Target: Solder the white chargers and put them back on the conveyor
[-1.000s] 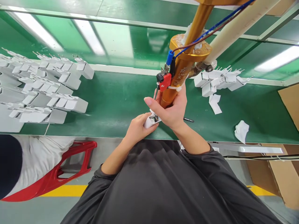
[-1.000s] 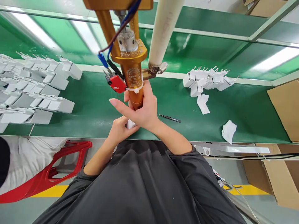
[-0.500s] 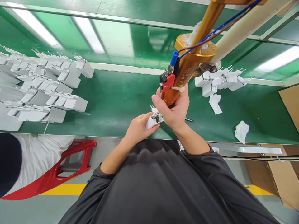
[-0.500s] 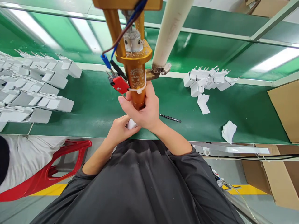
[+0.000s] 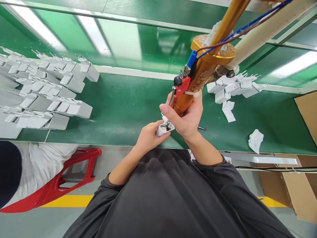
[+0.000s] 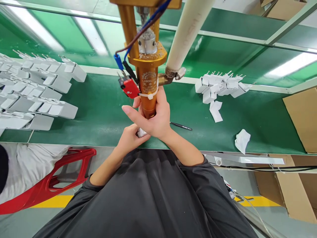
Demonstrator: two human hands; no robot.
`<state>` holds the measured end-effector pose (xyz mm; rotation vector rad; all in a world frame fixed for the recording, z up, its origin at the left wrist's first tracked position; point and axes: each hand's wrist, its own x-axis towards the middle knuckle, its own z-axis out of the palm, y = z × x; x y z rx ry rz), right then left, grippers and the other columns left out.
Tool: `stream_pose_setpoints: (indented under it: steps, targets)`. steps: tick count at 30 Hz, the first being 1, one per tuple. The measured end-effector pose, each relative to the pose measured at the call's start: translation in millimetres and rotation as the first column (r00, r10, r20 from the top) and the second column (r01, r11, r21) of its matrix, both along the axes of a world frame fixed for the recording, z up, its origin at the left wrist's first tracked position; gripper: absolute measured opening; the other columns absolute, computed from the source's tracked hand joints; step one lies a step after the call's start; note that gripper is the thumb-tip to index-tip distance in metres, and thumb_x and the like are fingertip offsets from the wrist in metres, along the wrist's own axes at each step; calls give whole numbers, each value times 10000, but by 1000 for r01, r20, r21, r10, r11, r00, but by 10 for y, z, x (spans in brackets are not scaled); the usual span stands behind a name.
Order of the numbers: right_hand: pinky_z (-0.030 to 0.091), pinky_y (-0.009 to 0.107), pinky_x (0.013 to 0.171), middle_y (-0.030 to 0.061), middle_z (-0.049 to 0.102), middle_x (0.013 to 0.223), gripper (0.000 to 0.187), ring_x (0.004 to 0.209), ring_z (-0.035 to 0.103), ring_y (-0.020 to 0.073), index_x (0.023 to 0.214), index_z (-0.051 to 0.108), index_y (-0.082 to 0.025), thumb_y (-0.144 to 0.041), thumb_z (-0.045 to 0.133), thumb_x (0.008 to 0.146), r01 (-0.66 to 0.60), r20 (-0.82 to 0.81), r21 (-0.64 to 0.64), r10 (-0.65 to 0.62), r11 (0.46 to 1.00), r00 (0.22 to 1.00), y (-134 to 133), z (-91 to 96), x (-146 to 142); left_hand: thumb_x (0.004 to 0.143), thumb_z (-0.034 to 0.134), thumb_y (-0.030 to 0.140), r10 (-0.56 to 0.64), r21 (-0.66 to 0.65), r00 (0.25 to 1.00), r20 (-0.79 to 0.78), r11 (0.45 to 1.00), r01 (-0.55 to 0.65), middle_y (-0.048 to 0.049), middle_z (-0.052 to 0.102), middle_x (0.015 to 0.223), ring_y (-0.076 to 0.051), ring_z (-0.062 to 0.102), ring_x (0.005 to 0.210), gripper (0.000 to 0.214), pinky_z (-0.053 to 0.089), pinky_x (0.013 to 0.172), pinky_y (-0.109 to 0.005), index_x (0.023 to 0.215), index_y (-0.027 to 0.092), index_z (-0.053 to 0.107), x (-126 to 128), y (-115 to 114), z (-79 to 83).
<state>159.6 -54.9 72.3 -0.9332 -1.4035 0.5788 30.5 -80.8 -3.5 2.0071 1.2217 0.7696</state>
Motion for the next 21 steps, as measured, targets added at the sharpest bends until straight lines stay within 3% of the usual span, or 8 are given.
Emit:
stream_pose_setpoints:
  steps: [6, 10, 15, 21]
  targets:
    - [619, 318, 672, 6, 573, 963, 433, 784, 653, 126, 1172, 421, -280, -470, 664, 868, 26, 21, -3, -26, 1000, 999, -8, -5, -99, 780, 684, 307, 53, -230, 937, 345, 973, 29, -11, 694, 773, -128, 610, 646, 263, 478, 591, -218, 986, 149, 643, 206, -105, -113]
    - [630, 325, 682, 1, 581, 951, 408, 791, 665, 132, 1168, 424, -279, -439, 661, 877, -25, -25, -30, 24, 999, 999, -42, 6, -139, 750, 706, 298, 123, -218, 842, 526, 976, -7, -49, 708, 900, -163, 653, 772, 306, 521, 654, -244, 1000, 147, 615, 337, -154, -193]
    - [622, 308, 668, -24, 577, 847, 341, 727, 650, 116, 1103, 423, -270, -430, 638, 894, -79, -127, -42, 74, 996, 989, -77, 32, -158, 719, 719, 304, 200, -174, 767, 610, 978, -116, -23, 681, 813, -134, 624, 685, 353, 515, 610, -231, 1009, 153, 586, 444, -202, -271]
    - [585, 303, 605, -19, 554, 803, 286, 654, 619, 113, 1114, 417, -267, -459, 541, 942, -35, -93, -25, 33, 999, 995, -79, 16, -137, 725, 709, 306, 225, -178, 732, 643, 974, -143, -28, 700, 864, -118, 627, 682, 396, 526, 620, -222, 1065, 167, 560, 505, -237, -271]
